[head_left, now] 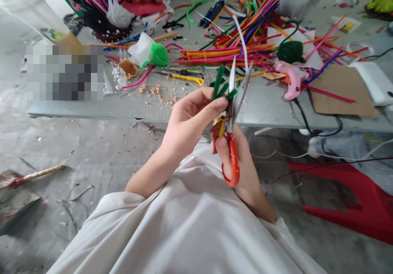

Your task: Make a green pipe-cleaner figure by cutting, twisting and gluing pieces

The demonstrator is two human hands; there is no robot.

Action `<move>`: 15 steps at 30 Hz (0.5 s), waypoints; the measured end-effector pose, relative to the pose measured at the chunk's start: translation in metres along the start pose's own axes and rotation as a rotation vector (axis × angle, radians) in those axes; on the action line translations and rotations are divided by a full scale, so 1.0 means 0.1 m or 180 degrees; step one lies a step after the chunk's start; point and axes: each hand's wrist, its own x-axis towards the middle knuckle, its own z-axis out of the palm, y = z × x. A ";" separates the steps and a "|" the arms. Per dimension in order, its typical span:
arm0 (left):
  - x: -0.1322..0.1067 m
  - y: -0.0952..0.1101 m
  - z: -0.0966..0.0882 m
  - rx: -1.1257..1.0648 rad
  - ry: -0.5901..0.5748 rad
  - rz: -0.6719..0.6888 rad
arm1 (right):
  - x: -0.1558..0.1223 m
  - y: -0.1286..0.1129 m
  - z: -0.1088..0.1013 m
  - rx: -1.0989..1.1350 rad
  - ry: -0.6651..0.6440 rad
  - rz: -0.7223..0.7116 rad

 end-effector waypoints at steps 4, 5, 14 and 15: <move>-0.01 0.00 0.00 0.0065 0.0034 -0.0017 | 0.01 -0.01 -0.01 -0.0011 -0.0068 -0.0033; -0.02 -0.01 0.00 0.0065 0.0053 -0.0022 | 0.01 -0.01 0.00 0.0011 -0.0071 -0.0051; -0.05 0.00 0.02 0.0053 0.0099 -0.0017 | 0.02 -0.02 0.08 0.0047 0.0241 -0.0046; -0.05 0.00 0.02 0.0070 0.0112 -0.0012 | 0.02 -0.02 0.08 0.0048 0.0259 -0.0041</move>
